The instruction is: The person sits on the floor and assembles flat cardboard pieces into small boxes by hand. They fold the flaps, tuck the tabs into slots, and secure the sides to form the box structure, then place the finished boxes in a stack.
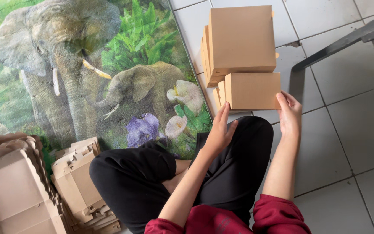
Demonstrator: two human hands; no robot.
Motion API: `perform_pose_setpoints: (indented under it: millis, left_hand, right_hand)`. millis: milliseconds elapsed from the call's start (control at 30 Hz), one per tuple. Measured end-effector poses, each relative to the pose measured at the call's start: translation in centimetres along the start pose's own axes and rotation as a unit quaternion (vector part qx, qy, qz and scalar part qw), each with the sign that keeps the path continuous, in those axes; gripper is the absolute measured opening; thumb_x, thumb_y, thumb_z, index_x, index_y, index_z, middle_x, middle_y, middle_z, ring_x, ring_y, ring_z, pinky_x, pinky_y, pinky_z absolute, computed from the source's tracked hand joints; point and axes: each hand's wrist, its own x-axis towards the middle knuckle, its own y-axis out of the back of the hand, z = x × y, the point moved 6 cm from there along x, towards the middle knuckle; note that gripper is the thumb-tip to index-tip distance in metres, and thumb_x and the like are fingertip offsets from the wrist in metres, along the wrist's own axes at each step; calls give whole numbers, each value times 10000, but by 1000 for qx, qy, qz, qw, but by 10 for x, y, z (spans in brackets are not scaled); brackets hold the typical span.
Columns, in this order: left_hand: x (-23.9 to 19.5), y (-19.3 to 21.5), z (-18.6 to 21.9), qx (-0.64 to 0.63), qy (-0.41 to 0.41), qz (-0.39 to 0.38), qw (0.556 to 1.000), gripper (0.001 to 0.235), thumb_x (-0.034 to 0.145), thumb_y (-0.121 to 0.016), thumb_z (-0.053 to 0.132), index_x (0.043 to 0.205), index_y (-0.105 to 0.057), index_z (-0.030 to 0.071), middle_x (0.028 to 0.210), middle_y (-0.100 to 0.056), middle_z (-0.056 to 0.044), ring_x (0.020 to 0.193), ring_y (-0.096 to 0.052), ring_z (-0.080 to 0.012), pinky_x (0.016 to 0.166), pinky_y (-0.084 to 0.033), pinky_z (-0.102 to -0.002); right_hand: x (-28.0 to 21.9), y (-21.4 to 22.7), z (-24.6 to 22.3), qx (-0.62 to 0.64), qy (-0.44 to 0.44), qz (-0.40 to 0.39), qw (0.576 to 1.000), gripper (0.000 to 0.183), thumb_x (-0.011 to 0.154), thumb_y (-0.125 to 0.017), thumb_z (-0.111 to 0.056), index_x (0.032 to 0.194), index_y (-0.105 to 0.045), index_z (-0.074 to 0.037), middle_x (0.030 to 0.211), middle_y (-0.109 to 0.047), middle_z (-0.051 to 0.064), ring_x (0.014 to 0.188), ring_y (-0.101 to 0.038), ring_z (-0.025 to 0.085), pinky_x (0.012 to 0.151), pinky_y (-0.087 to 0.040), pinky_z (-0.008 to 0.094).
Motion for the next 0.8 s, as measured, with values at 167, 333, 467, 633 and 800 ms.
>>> perform_pose_setpoints:
  millis: [167,333,467,633,800]
  left_hand:
    - [1,1,1,24,22,-1,999,656,934,-526,271,1486,-245,56,1480,-308,-189,1244,-427,-449,1067,-365,-499]
    - [-13,31,-12,23,23,-1,999,624,966,-446,246,1461,-174,-18,1538,-185,-220,1430,-194,-347,1148,-203,-445]
    - [-45,97,-37,82,-1,141,987,462,923,-525,126,1341,-398,-23,1419,-407,-214,1305,-405,-366,1105,-302,-438]
    - [-121,191,-91,331,67,296,894,427,835,-614,182,1259,-565,178,1307,-554,-16,1217,-510,-252,1045,-324,-394]
    - [-227,284,-115,434,205,386,788,357,869,-585,213,1224,-593,243,1303,-567,65,1246,-476,-190,1073,-279,-386]
  right_hand:
    - [19,1,20,-80,75,-2,994,358,968,-688,-227,1217,-575,3,1132,-602,132,1060,-545,158,934,-483,378]
    - [-13,-14,-17,-302,199,80,929,471,959,-604,-266,1308,-513,37,1322,-533,193,1255,-465,287,1034,-334,371]
    - [-113,-89,-91,-213,475,102,848,319,947,-414,122,1241,-529,74,1248,-533,223,1207,-468,375,1045,-359,455]
    - [-193,-198,-35,-109,436,-75,890,292,856,-463,100,1061,-645,1,1041,-637,165,1048,-605,334,963,-445,429]
    - [-282,-308,79,-164,316,-474,805,237,886,-544,-64,1068,-689,-110,1043,-656,75,1020,-612,267,925,-452,391]
